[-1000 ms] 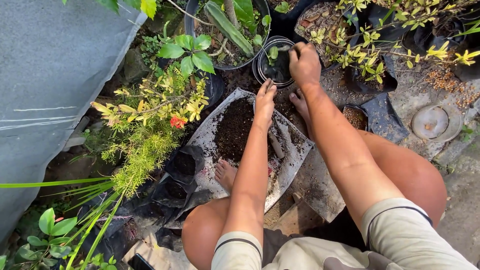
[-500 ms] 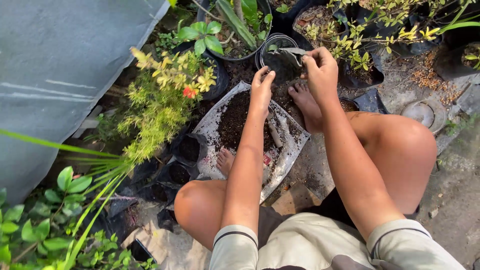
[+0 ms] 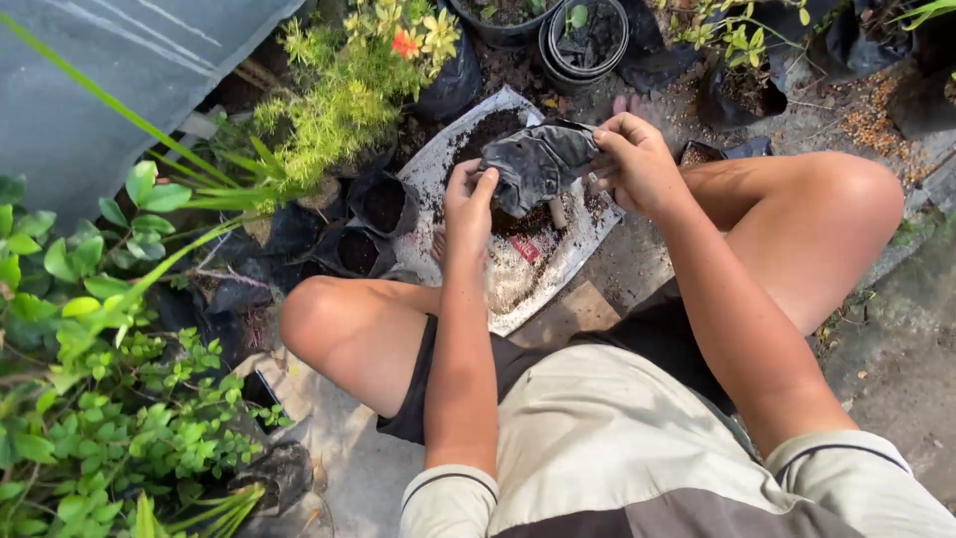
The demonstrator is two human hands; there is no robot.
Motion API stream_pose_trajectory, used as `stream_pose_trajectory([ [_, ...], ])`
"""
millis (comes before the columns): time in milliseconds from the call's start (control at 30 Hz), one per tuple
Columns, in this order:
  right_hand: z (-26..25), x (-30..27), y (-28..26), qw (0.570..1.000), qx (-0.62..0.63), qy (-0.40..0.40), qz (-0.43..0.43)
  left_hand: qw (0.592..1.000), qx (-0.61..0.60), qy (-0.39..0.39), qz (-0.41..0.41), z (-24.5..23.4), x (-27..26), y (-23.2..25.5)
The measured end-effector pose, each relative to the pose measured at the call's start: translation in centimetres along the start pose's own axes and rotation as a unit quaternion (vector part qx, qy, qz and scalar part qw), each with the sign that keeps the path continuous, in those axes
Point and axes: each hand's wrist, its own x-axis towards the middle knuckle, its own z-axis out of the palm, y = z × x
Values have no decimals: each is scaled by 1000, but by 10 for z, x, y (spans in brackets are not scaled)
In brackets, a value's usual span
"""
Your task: Filling black plastic polybags with soil for plant nursery preparation.
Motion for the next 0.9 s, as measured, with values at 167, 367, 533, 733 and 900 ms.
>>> stream_pose_trajectory([
  [167, 3, -15, 33, 978, -189, -36, -78, 993, 99, 56, 34, -27, -51, 8],
  [367, 52, -71, -12, 881, -394, -147, -217, 990, 6, 137, 45, -41, -84, -27],
  [533, 45, -60, 17, 846, -466, -129, -224, 989, 47, 129, 47, -47, -76, -49],
  [733, 35, -36, 34, 831, -465, -108, -287, 985, 70, 136, 74, -45, -47, -39],
  [900, 33, -34, 38, 858, -419, -121, -272, 984, 35, 160, 68, -46, -8, -57],
])
